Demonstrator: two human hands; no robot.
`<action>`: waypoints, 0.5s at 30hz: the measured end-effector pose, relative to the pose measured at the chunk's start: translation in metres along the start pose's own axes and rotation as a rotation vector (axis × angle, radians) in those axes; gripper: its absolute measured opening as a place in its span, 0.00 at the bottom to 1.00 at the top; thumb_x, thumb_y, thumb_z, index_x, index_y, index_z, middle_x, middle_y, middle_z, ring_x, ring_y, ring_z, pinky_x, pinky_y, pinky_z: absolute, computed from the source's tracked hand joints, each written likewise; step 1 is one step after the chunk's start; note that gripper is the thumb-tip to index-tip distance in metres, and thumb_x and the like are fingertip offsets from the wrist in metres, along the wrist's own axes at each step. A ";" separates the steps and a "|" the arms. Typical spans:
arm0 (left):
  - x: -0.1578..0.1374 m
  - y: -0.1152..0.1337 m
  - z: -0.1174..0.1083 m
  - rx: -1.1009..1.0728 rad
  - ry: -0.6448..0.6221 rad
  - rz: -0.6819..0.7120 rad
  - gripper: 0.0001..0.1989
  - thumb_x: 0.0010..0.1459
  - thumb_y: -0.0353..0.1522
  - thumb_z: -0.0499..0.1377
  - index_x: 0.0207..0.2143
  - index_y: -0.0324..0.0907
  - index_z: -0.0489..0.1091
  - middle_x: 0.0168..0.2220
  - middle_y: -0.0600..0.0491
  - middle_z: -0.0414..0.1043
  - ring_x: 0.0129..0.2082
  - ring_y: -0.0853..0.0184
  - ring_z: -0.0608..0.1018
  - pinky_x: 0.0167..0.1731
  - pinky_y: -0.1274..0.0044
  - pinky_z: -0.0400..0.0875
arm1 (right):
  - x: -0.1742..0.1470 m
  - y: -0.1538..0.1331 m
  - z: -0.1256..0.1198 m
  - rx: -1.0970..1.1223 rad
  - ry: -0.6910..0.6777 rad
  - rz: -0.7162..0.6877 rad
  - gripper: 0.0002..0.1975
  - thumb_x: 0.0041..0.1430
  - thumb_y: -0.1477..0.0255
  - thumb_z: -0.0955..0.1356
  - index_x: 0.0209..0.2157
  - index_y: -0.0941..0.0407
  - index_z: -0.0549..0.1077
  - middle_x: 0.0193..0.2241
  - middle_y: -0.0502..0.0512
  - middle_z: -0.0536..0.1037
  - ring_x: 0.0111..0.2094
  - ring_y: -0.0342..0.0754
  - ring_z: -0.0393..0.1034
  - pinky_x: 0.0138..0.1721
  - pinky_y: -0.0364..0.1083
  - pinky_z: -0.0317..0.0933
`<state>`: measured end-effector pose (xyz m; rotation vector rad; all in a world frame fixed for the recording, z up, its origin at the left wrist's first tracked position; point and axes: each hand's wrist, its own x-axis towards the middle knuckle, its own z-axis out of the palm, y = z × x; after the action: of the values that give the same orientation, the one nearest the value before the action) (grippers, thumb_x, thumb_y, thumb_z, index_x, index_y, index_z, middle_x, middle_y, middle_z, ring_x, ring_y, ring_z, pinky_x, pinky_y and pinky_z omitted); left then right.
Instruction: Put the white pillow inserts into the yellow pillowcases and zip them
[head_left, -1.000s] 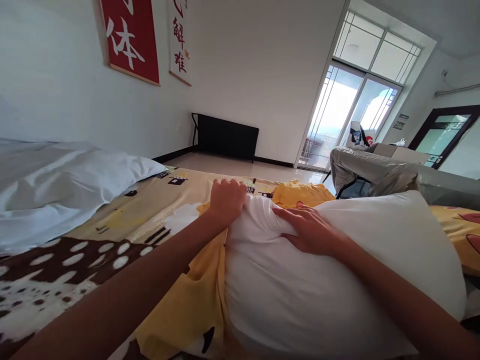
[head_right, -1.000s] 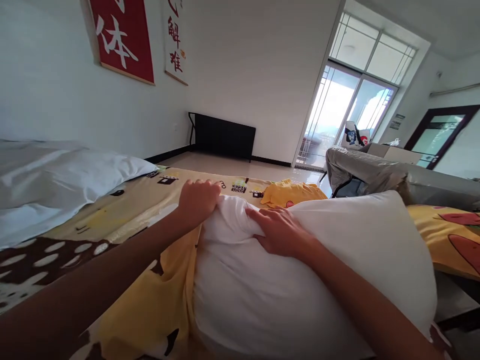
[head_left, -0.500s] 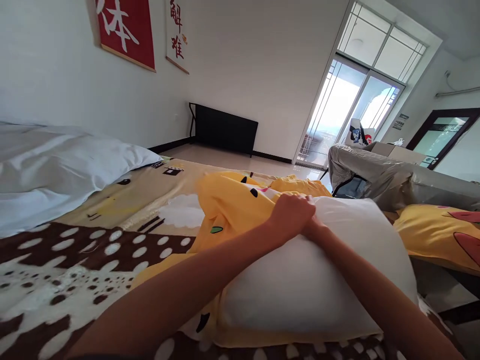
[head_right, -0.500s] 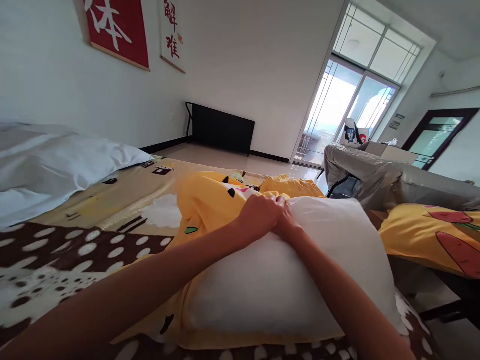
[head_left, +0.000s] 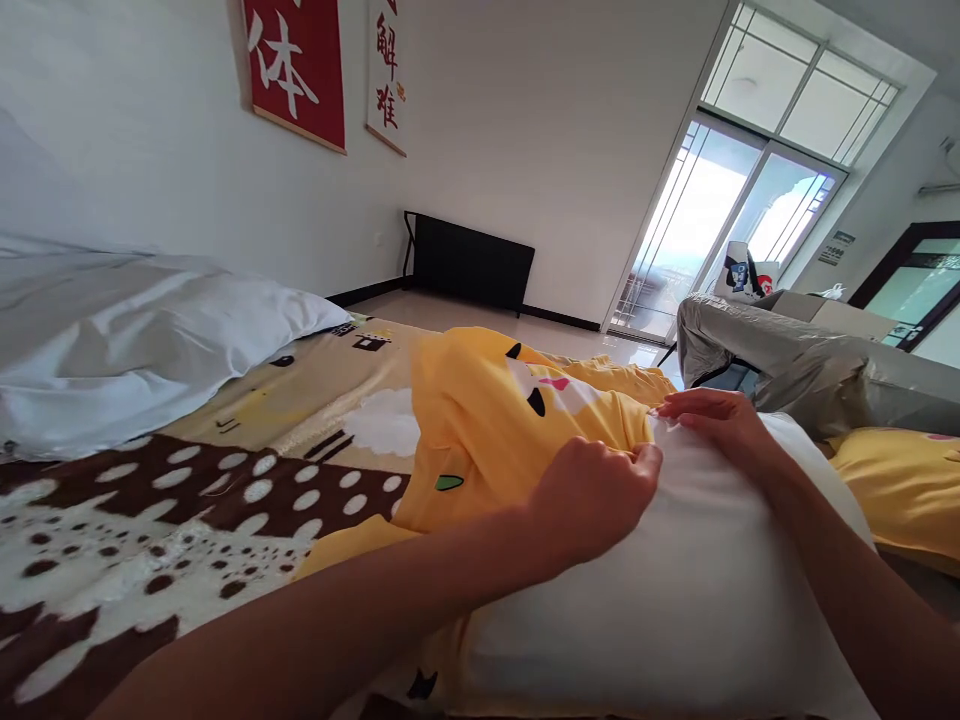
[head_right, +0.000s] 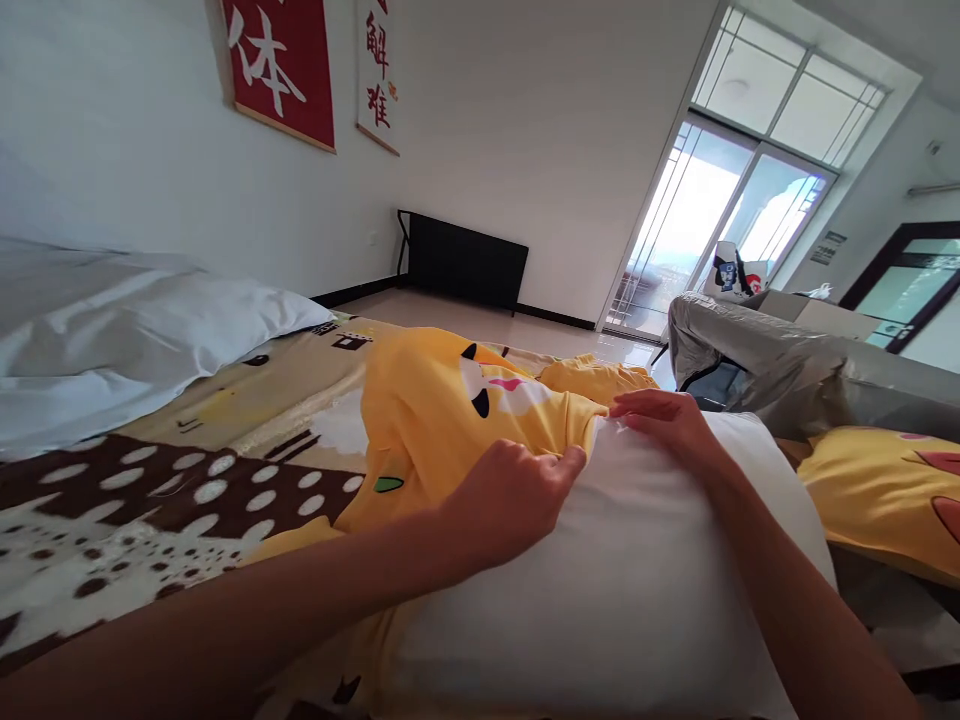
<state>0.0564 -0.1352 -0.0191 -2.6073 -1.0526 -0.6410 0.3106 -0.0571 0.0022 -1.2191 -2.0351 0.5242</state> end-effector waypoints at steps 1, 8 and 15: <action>-0.002 0.004 -0.001 -0.019 0.011 0.018 0.18 0.56 0.24 0.46 0.48 0.35 0.65 0.23 0.49 0.73 0.24 0.62 0.77 0.22 0.75 0.65 | 0.000 0.004 -0.004 -0.070 -0.001 0.001 0.28 0.46 0.54 0.71 0.48 0.53 0.73 0.46 0.59 0.76 0.46 0.55 0.71 0.46 0.51 0.64; 0.006 -0.011 0.005 0.002 0.052 -0.083 0.13 0.54 0.24 0.48 0.39 0.35 0.69 0.23 0.47 0.72 0.27 0.60 0.77 0.25 0.73 0.67 | 0.008 -0.008 0.040 -0.812 -0.020 -0.022 0.13 0.53 0.60 0.66 0.36 0.52 0.75 0.32 0.54 0.79 0.38 0.54 0.71 0.42 0.50 0.59; 0.063 -0.057 -0.001 -0.074 0.122 -0.340 0.09 0.54 0.28 0.51 0.33 0.36 0.70 0.31 0.44 0.73 0.34 0.55 0.77 0.30 0.70 0.68 | -0.019 -0.066 0.074 -0.987 0.178 -0.310 0.09 0.56 0.67 0.65 0.25 0.54 0.69 0.29 0.54 0.79 0.32 0.49 0.71 0.36 0.46 0.53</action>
<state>0.0560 -0.0583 0.0165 -2.4302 -1.4717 -0.9171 0.2229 -0.1040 -0.0119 -1.3368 -2.3059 -0.8104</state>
